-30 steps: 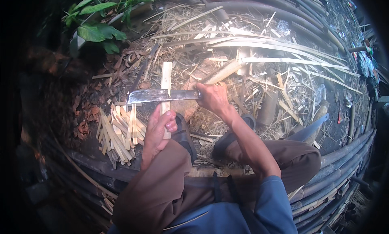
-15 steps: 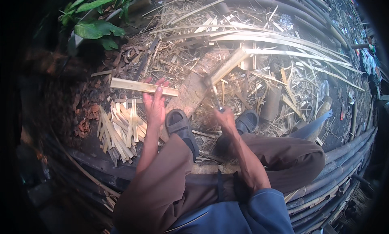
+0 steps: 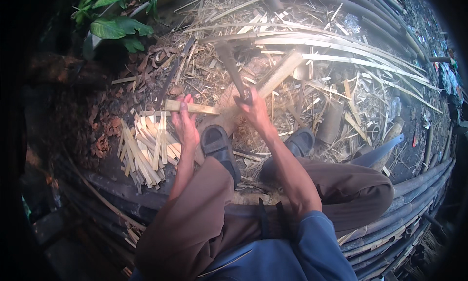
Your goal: The person sharpens a knife on a rectangular sharpening stone, then splits bamboo sticks into thin strips using the knife. The person sits on the ground while working.
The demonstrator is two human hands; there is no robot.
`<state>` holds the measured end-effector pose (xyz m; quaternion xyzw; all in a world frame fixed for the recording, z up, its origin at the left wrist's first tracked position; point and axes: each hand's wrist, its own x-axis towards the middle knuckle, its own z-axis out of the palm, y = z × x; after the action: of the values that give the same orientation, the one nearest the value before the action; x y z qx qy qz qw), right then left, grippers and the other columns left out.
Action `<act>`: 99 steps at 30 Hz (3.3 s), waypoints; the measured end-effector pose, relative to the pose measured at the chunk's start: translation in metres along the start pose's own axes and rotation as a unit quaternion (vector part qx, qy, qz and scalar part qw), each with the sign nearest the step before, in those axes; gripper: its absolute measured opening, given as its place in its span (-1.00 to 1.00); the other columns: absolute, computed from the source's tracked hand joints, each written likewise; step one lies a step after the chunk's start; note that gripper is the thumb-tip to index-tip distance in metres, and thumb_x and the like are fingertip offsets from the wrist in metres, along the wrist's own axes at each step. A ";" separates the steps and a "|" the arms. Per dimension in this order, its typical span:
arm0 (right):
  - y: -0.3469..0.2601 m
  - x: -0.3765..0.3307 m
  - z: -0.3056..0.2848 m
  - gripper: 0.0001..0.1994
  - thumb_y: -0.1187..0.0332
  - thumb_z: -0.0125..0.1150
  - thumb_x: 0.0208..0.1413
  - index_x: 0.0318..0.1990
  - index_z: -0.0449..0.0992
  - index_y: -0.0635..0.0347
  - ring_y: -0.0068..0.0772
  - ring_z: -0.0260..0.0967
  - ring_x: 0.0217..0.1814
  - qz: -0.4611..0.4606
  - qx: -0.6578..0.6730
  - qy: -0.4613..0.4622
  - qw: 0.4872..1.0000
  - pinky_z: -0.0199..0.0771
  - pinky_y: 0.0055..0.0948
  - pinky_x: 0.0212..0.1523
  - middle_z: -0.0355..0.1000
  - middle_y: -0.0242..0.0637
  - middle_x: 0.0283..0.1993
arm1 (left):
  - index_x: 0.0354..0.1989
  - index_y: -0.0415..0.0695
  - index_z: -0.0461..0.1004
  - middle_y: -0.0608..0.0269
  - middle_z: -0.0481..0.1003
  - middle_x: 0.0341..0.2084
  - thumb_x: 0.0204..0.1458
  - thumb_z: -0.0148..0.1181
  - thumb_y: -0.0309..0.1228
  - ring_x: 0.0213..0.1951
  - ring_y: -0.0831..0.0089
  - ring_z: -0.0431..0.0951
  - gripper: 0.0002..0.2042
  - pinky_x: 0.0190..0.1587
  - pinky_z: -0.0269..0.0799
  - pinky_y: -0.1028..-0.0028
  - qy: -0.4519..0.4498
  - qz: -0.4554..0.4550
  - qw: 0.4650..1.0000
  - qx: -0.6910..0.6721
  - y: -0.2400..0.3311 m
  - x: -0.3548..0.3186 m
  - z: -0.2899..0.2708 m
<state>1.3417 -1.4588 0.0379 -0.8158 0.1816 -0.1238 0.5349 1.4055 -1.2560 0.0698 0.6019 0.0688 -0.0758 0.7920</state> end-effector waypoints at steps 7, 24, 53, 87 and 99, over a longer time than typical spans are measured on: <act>-0.012 -0.055 0.009 -0.58 0.23 0.44 0.01 -0.09 0.37 0.18 0.01 0.56 -0.41 0.029 -0.169 0.001 0.985 0.51 -0.11 -0.42 0.55 -0.04 -0.42 | 0.23 -0.22 0.23 -0.09 0.40 0.20 0.38 -0.11 -0.03 0.27 0.09 0.38 -0.51 0.30 0.27 -0.04 0.046 0.012 0.999 -0.017 0.007 -0.003 -0.006; -0.064 -0.110 0.026 -0.63 0.04 0.09 0.33 -0.03 0.39 0.20 0.33 0.45 -0.44 0.134 -0.001 -0.142 0.981 0.39 0.05 -0.41 0.39 0.20 -0.57 | 0.00 -0.62 0.30 -0.34 0.49 -0.15 0.42 -0.29 -0.03 -0.09 -0.01 0.62 -0.35 0.00 0.63 0.26 0.035 0.012 0.973 0.227 0.025 -0.031 -0.005; -0.055 -0.118 0.017 -0.60 -0.02 0.07 0.32 -0.13 0.41 0.19 0.23 0.45 -0.47 0.116 -0.027 -0.153 0.981 0.38 0.02 -0.41 0.40 0.08 -0.59 | 0.01 -0.31 0.35 -0.15 0.49 -0.15 0.39 -0.28 -0.26 -0.18 0.07 0.64 -0.64 -0.17 0.70 0.26 0.003 0.035 0.930 0.367 0.046 -0.030 0.007; -0.008 -0.089 0.008 -0.56 -0.05 0.20 0.22 0.01 0.51 0.11 -0.09 0.49 -0.42 0.044 0.029 -0.042 0.998 0.46 -0.13 -0.39 0.49 -0.05 -0.41 | 0.44 -0.18 0.08 0.07 0.16 0.40 0.36 -0.15 0.02 0.44 0.00 0.07 -0.36 0.39 0.14 -0.11 -0.206 -0.339 0.886 -0.238 0.021 -0.030 -0.061; -0.087 0.038 0.032 -0.63 0.29 0.38 -0.12 -0.24 0.33 0.18 0.05 0.42 -0.21 -0.244 0.100 0.082 0.961 0.41 -0.10 -0.24 0.37 -0.11 -0.29 | 0.33 -0.08 0.22 0.14 0.48 0.04 0.28 0.15 -0.30 0.06 0.36 0.50 -0.52 0.15 0.33 0.34 -0.040 -0.053 0.996 0.054 -0.013 0.037 -0.130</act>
<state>1.4031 -1.4173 0.1058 -0.7651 0.0069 -0.3346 0.5502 1.4366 -1.1359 0.0160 0.6358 0.0647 -0.1455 0.7552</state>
